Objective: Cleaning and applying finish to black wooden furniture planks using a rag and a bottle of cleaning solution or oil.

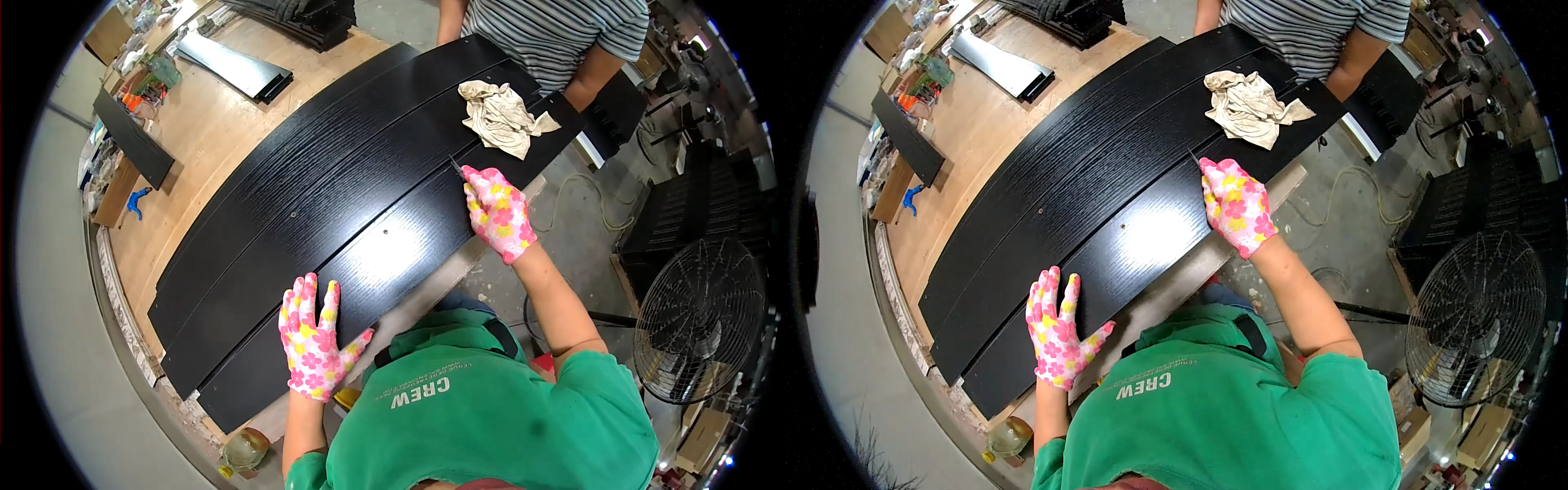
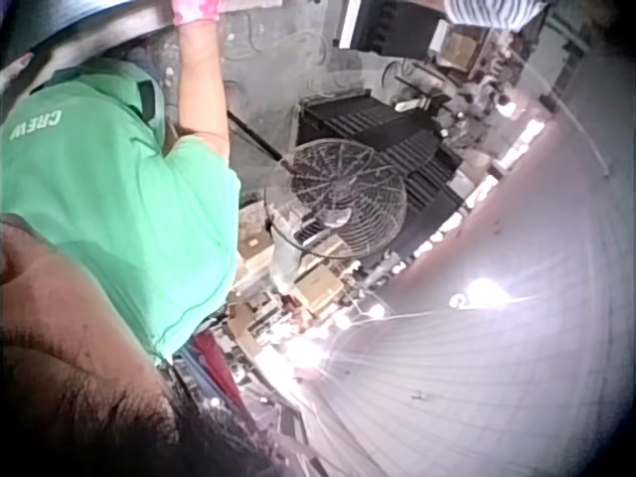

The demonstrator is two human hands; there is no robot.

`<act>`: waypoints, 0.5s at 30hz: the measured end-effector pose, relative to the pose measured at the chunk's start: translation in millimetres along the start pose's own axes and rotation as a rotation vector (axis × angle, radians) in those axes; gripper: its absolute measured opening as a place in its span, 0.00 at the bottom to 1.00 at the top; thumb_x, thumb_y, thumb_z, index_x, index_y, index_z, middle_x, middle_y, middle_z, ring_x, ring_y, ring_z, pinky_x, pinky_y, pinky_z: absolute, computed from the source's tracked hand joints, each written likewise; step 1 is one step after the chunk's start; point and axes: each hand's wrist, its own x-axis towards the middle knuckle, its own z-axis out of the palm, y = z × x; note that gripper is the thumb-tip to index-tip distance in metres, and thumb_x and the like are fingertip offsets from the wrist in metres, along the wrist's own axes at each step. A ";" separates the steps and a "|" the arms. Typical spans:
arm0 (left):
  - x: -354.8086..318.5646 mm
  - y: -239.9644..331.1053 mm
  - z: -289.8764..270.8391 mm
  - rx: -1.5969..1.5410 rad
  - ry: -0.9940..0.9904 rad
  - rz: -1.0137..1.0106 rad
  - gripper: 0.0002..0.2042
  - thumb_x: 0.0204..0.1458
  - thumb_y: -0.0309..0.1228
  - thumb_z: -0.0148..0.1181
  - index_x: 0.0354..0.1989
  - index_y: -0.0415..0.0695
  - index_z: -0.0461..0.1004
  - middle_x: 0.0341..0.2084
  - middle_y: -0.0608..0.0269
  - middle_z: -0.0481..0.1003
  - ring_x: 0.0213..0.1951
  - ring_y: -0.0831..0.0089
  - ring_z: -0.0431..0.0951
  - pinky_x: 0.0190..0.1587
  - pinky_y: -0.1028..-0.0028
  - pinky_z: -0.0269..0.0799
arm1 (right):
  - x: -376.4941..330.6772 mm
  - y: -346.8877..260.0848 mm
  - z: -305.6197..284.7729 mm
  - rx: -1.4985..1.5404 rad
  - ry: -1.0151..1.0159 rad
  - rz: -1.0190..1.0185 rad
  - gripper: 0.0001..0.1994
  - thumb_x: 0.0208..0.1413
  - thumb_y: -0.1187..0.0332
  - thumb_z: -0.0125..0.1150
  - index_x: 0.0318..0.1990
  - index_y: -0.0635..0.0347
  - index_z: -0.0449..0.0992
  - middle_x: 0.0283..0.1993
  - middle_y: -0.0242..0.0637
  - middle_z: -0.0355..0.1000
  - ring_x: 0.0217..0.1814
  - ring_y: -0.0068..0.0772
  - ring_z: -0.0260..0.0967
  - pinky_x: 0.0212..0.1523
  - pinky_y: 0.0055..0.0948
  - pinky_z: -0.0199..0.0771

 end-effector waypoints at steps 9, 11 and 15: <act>0.3 1.0 0.1 -0.011 0.008 0.006 0.41 0.32 0.44 0.74 0.60 0.44 0.67 0.65 0.46 0.57 0.65 0.47 0.56 0.66 0.51 0.49 | -4.3 -17.1 3.4 -0.064 -0.106 -0.181 0.27 0.40 0.81 0.60 0.53 0.59 0.71 0.33 0.37 0.70 0.33 0.42 0.70 0.31 0.36 0.72; -0.5 1.5 0.3 -0.009 0.013 0.010 0.41 0.32 0.44 0.74 0.60 0.44 0.67 0.65 0.47 0.57 0.65 0.47 0.56 0.66 0.51 0.49 | -4.3 -21.1 4.0 0.010 -0.118 -0.170 0.21 0.44 0.77 0.60 0.50 0.57 0.73 0.34 0.38 0.71 0.35 0.43 0.72 0.33 0.37 0.74; -1.0 -1.0 1.0 -0.021 0.010 -0.003 0.41 0.32 0.44 0.74 0.60 0.45 0.66 0.65 0.47 0.56 0.65 0.48 0.55 0.66 0.51 0.49 | -1.6 -0.9 4.1 -0.084 0.053 0.064 0.15 0.48 0.74 0.59 0.46 0.57 0.74 0.33 0.39 0.70 0.35 0.45 0.72 0.34 0.38 0.74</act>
